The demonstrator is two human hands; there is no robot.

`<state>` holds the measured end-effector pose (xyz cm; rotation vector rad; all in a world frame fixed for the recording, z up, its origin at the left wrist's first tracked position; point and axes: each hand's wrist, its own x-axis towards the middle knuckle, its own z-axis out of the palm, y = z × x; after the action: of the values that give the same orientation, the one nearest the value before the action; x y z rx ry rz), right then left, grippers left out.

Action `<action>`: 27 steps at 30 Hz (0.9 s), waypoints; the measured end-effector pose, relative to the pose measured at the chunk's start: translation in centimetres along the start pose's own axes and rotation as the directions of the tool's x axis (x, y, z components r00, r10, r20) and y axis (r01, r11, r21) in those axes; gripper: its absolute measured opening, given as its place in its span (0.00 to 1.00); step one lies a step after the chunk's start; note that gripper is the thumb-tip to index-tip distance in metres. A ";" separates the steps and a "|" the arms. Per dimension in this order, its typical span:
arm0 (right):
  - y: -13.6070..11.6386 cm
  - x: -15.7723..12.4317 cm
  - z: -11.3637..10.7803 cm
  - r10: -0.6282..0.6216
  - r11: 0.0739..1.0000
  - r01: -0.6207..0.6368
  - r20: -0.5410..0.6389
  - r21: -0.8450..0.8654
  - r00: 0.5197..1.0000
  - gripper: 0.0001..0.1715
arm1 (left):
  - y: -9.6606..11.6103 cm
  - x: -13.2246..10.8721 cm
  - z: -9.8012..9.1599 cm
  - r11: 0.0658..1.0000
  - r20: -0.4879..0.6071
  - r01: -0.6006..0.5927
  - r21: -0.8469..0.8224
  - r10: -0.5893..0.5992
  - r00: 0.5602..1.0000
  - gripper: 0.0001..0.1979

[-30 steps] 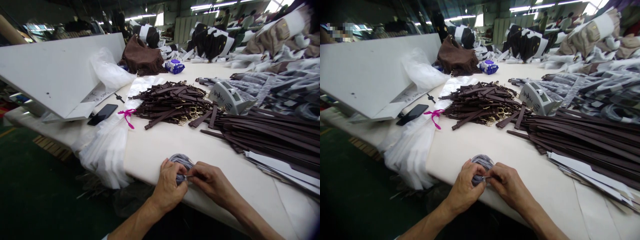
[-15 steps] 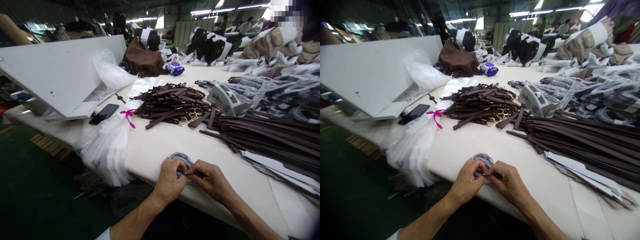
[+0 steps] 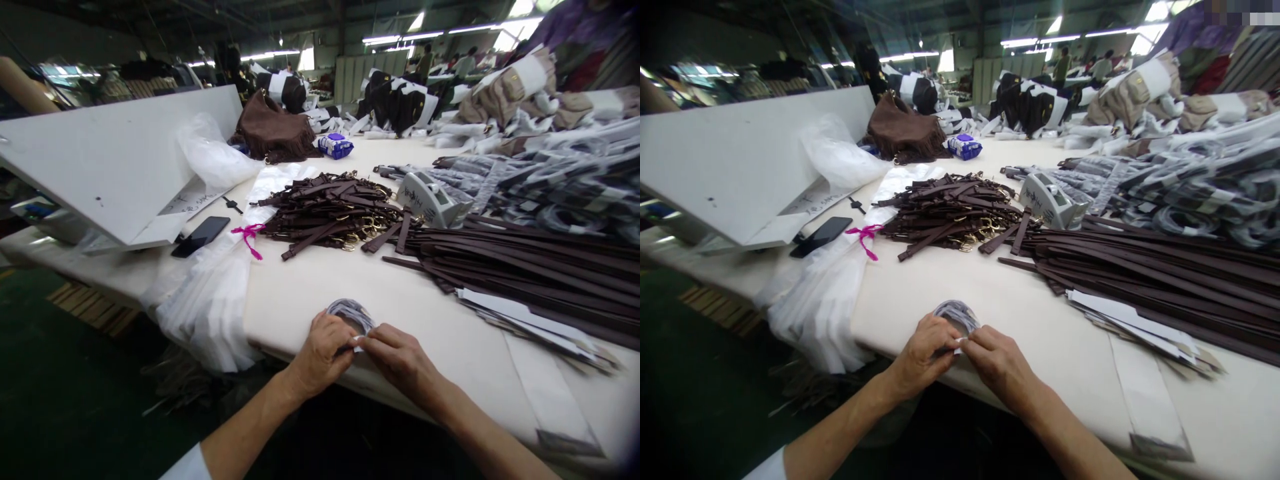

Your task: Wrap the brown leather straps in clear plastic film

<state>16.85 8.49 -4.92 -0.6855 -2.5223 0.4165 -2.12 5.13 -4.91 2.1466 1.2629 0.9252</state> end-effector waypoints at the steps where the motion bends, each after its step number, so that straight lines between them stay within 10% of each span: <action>1: -0.1 0.1 -0.1 -0.023 0.999 0.023 0.003 -0.031 1.000 0.14 | -0.1 0.0 0.0 0.999 0.007 -0.020 0.028 0.019 1.000 0.07; 9: -0.5 -0.7 0.0 -0.159 0.980 0.157 -0.005 -0.119 0.987 0.13 | -0.2 -0.5 0.9 0.945 -0.095 -0.185 0.270 0.217 0.971 0.10; 21: -0.5 -0.3 1.1 0.072 0.996 -0.065 -0.111 0.060 0.991 0.10 | 0.5 0.5 -0.2 0.987 0.039 0.028 0.159 -0.035 0.999 0.06; 27: 0.0 0.7 0.2 0.000 0.999 0.005 -0.104 0.048 0.995 0.12 | -0.8 0.6 1.2 0.952 -0.111 -0.084 0.295 0.121 0.986 0.08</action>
<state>16.23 8.83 -4.80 -0.6676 -2.4069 0.4284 -1.48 5.97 -6.05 2.4320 1.4367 0.9859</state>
